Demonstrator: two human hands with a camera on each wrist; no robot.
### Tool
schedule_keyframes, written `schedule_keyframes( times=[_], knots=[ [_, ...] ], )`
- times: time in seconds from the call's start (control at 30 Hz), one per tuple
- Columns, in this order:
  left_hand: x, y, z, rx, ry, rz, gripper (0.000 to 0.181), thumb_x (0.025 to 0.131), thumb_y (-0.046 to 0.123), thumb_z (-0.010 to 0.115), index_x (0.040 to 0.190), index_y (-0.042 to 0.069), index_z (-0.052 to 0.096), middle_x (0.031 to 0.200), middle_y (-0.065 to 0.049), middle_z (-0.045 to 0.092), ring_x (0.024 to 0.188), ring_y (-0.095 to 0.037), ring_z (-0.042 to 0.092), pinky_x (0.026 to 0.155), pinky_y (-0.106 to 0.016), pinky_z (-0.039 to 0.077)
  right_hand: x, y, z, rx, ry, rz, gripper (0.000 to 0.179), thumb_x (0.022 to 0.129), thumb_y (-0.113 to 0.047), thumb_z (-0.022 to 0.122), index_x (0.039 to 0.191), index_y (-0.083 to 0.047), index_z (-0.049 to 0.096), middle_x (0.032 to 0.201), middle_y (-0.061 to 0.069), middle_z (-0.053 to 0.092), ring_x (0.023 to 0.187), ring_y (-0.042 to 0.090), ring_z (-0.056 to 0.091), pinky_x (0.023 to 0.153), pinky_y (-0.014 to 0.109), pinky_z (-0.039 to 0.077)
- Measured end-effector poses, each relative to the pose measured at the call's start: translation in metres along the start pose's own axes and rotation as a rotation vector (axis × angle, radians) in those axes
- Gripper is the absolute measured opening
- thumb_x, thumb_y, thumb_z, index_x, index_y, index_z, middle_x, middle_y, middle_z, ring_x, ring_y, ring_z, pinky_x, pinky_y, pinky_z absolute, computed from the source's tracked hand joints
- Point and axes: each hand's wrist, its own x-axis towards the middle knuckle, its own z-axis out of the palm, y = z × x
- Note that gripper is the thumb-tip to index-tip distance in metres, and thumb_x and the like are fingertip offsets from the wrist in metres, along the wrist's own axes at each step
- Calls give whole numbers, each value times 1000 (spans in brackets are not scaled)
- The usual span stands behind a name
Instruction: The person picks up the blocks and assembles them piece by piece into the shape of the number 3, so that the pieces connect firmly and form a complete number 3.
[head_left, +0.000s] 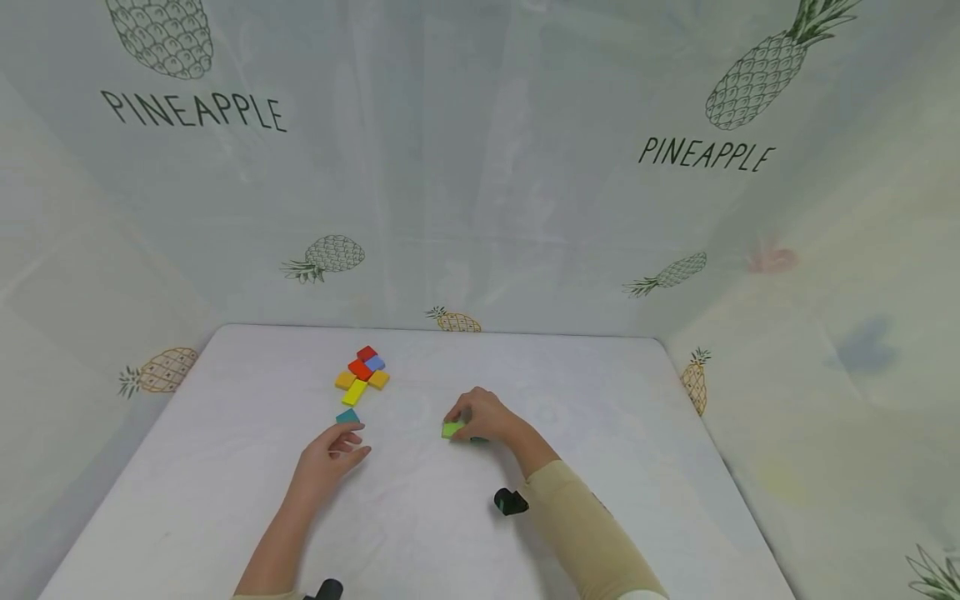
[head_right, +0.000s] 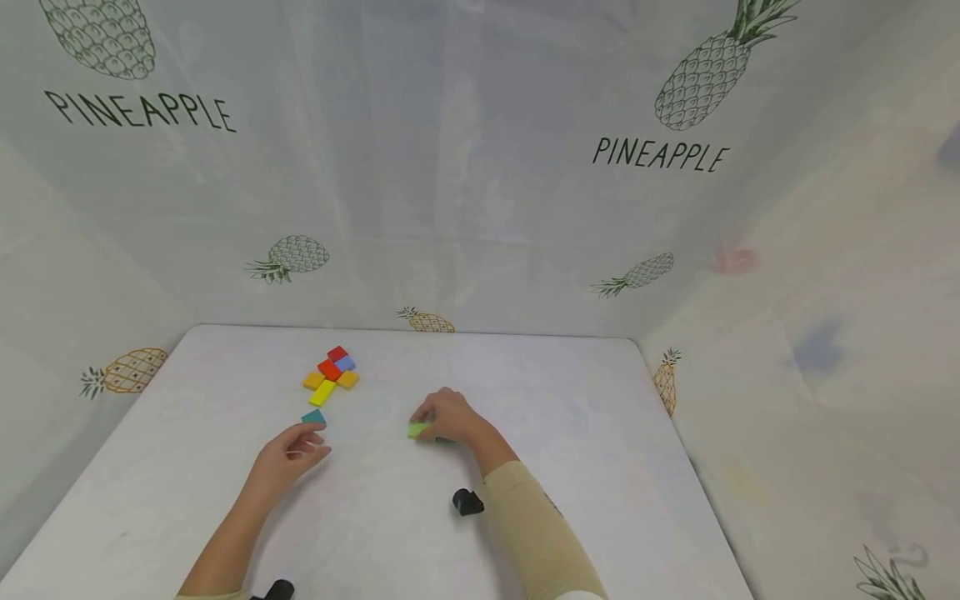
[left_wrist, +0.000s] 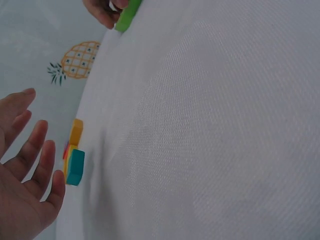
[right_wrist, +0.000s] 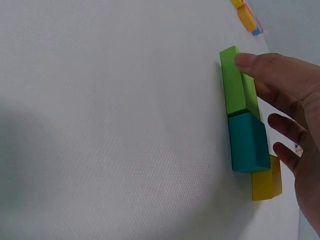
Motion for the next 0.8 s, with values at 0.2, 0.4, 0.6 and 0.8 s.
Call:
schedule_keyframes(
  times=[0.2,0.4,0.6,0.8],
  knots=[
    [1,-2,0,2,3,-7,44,90,20,71,131,10,58,108,-5,64,103,-24,58,95,-46,45,2,2,0,-14,-18,-4,23,75,-24,86,97,-26,78,97,-18,63,103,11,47,98,41,35],
    [2,-4,0,7,-2,-17,44,90,20,71,131,10,58,109,-5,63,103,-24,57,95,-47,44,2,2,-1,-11,-30,-5,23,76,-24,85,97,-29,78,99,-20,63,105,11,46,98,41,35],
    [0,-3,-2,13,-2,-25,44,90,20,71,131,11,57,110,-6,63,103,-25,57,96,-47,44,2,-1,-3,-29,-28,-12,24,75,-24,85,98,-28,78,99,-19,63,104,10,47,96,38,37],
    [-4,-5,-8,33,5,-38,45,91,23,70,132,11,56,113,-8,63,106,-25,56,97,-47,44,8,-11,0,59,56,-88,29,77,-24,84,105,-20,77,105,-14,65,107,12,50,99,35,38]
  ],
)
